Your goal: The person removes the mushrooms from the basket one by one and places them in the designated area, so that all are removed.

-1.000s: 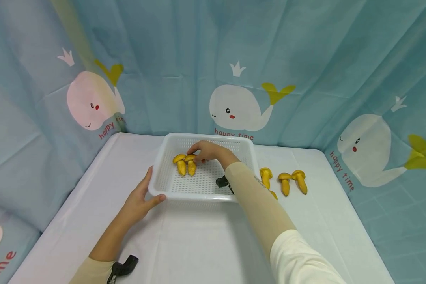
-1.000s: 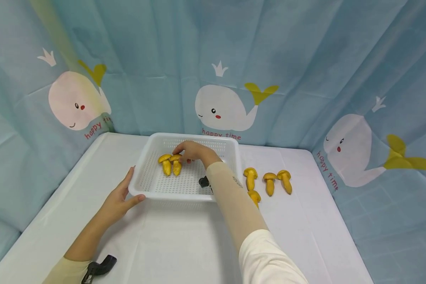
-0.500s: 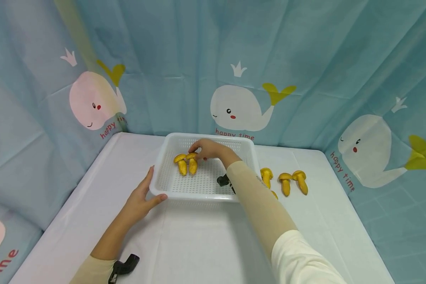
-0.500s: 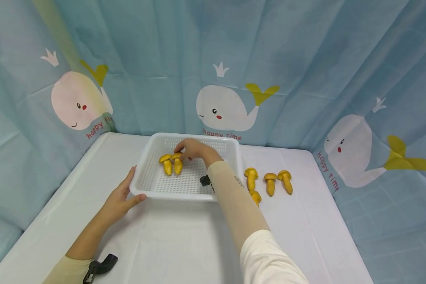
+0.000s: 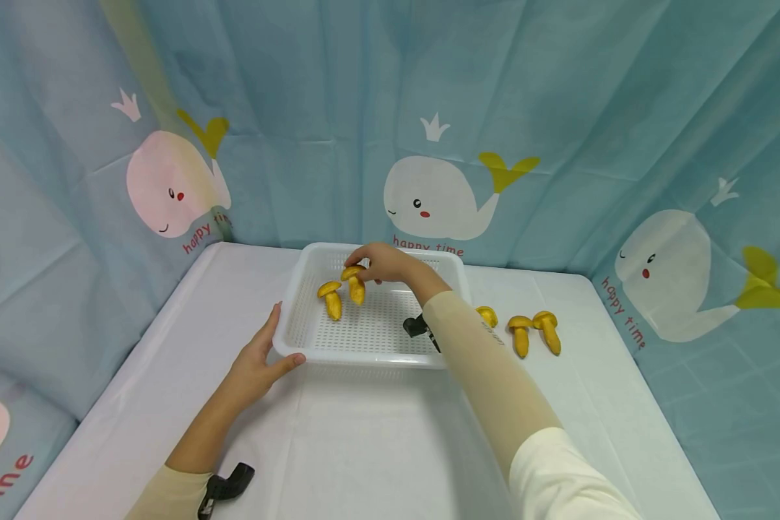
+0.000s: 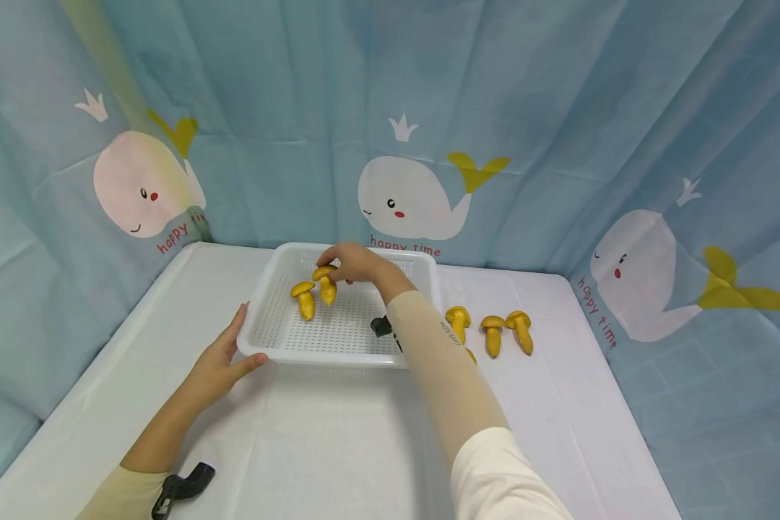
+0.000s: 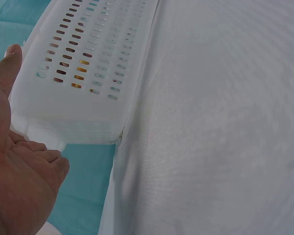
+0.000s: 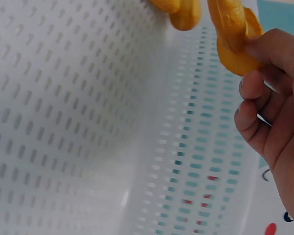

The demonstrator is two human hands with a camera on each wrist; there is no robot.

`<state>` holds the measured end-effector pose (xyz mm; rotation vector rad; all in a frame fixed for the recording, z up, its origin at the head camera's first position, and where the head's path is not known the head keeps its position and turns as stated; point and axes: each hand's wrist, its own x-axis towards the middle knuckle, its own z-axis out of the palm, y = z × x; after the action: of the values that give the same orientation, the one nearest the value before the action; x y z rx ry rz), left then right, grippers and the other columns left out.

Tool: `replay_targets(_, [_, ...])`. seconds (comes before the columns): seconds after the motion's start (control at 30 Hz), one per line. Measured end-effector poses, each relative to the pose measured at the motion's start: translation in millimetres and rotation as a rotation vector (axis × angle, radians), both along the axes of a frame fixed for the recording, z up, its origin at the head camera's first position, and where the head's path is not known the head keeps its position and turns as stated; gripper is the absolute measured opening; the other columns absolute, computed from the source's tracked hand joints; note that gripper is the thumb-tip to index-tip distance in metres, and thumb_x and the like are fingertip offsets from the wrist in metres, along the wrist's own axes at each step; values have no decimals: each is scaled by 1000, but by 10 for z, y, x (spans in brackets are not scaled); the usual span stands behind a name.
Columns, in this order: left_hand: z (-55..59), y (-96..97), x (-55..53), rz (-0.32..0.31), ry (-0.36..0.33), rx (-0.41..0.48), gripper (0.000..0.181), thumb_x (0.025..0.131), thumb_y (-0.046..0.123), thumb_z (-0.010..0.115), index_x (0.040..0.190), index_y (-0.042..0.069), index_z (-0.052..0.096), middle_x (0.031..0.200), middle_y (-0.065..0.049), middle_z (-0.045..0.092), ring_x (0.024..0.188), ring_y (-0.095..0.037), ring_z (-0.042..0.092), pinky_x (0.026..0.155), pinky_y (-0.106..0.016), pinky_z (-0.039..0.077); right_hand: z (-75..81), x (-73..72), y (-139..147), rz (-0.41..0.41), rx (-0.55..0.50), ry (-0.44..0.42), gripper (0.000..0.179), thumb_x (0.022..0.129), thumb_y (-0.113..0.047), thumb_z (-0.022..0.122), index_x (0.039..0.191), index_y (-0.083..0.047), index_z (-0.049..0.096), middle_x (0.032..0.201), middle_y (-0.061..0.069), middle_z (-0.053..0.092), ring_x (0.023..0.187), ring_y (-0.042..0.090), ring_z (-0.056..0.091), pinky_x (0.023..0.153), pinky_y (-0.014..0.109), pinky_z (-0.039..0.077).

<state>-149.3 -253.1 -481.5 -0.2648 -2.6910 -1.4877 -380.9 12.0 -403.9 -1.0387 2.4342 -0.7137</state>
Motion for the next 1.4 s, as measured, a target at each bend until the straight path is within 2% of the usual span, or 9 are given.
replay_targets(0.1, [1,6,-3,-4,1,5,110,88,36,82,163,40,2,173,1,7,157,-41,12,116,-74,21,85,27,25,7,-2,34,36,101,-18,63,137,-19,66,127,-3,67,76,19,62,68,30,58])
replay_targets(0.43, [18,9,-2,-12,-5,12,109,89,28,82,163,40,2,173,-1,7,157,-42,12,115,-75,21,346,192,161,6,-47,84,36,101,-20,63,137,-19,66,125,-4,68,79,25,64,67,29,57])
replay_targets(0.6, [11,17,-7,-12,-4,9,109,89,27,81,164,38,3,173,-1,7,156,-43,11,115,-75,21,446,282,247,22,-76,112,36,102,-19,65,137,-17,66,125,-4,69,69,22,61,63,30,56])
replay_targets(0.83, [-31,19,-7,-9,0,10,109,89,27,82,163,41,3,173,0,8,157,-43,12,114,-76,22,524,409,401,29,-107,165,35,100,-19,67,135,-18,68,125,-5,69,66,20,60,62,30,57])
replay_targets(1.17, [8,21,0,-9,-7,11,109,89,28,82,163,41,2,173,1,8,157,-43,11,114,-77,21,686,619,667,13,-138,271,32,100,-17,68,132,-16,70,123,-5,70,73,18,55,66,28,51])
replay_targets(1.4, [16,8,6,-8,-5,8,110,89,27,81,163,40,1,173,1,6,157,-43,10,114,-77,21,729,771,928,12,-179,319,30,99,-14,67,129,-15,71,121,-3,70,68,17,53,64,28,49])
